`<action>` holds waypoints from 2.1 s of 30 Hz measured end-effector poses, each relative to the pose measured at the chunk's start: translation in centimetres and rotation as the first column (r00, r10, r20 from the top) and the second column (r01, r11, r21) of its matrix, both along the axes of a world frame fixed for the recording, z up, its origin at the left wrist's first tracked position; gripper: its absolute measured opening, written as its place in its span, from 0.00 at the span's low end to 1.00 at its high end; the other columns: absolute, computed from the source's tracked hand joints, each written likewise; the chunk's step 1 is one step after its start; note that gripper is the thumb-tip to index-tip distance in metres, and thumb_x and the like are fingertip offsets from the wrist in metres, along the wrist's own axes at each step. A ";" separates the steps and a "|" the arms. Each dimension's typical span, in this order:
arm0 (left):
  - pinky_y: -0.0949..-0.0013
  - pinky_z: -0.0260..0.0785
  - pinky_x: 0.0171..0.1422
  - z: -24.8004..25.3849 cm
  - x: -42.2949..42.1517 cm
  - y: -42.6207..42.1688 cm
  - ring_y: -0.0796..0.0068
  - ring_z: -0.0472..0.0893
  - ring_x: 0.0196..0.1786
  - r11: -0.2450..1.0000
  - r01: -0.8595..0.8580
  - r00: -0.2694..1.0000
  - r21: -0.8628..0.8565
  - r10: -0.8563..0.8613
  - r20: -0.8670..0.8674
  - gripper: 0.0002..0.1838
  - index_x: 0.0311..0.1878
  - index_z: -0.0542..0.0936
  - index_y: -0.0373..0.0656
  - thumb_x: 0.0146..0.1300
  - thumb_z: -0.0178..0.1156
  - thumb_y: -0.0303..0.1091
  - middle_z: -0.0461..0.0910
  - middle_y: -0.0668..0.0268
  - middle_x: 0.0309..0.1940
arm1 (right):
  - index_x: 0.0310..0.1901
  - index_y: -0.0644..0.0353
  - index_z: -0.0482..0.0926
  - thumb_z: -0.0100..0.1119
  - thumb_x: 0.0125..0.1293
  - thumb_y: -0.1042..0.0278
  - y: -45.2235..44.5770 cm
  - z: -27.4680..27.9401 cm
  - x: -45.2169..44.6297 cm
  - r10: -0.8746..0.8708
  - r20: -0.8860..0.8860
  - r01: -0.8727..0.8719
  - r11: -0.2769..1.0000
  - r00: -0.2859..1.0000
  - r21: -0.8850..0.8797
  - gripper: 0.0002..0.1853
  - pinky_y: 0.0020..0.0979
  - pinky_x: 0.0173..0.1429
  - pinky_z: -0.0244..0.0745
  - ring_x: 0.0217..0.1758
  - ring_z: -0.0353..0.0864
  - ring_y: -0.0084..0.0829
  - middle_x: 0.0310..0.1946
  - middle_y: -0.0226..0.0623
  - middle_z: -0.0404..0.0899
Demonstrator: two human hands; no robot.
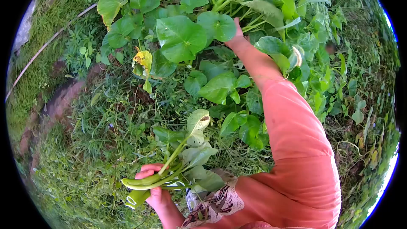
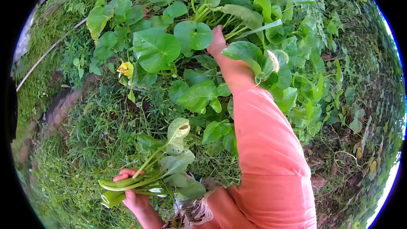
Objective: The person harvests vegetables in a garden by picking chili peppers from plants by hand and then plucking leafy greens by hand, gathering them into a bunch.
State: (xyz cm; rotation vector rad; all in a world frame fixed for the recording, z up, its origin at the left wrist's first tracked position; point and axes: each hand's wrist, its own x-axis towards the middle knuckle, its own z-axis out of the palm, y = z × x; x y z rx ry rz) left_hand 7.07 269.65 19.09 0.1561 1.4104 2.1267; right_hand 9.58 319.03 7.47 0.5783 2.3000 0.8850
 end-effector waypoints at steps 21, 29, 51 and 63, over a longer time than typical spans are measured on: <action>0.63 0.67 0.52 2.5 0.7 4.1 0.64 0.76 0.47 0.984 0.136 0.955 -0.111 -0.160 -0.250 0.20 0.40 0.74 0.38 0.48 0.68 0.38 0.78 0.53 0.44 | 0.41 0.55 0.76 0.44 0.61 0.58 2.1 7.6 2.3 -0.442 -0.627 0.336 0.897 0.641 -0.289 0.15 0.44 0.56 0.62 0.50 0.75 0.34 0.42 0.36 0.78; 0.62 0.63 0.55 10.4 1.9 7.0 0.62 0.75 0.50 0.906 0.355 0.798 -0.231 -0.422 -0.430 0.17 0.36 0.79 0.41 0.40 0.70 0.32 0.76 0.55 0.49 | 0.35 0.56 0.76 0.51 0.60 0.60 -14.2 23.5 6.3 -0.133 -0.951 -0.576 0.769 0.281 -0.277 0.09 0.39 0.39 0.65 0.29 0.76 0.39 0.24 0.37 0.76; 0.58 0.71 0.50 20.0 9.4 2.7 0.61 0.76 0.47 0.833 0.524 0.832 0.180 -0.454 -0.320 0.16 0.45 0.73 0.42 0.59 0.58 0.41 0.74 0.56 0.45 | 0.50 0.66 0.62 0.36 0.69 0.51 -33.2 51.9 25.1 -0.933 -0.358 -0.716 -0.277 0.040 0.640 0.23 0.37 0.40 0.75 0.39 0.76 0.43 0.37 0.55 0.73; 0.62 0.66 0.54 21.9 5.5 -3.8 0.64 0.72 0.51 0.980 0.113 0.945 0.162 -0.056 -0.321 0.22 0.56 0.67 0.36 0.64 0.52 0.41 0.70 0.57 0.53 | 0.43 0.69 0.67 0.40 0.70 0.58 -33.0 47.6 22.4 -0.817 -0.213 -0.684 -0.568 0.536 0.459 0.18 0.32 0.36 0.78 0.35 0.80 0.36 0.34 0.50 0.77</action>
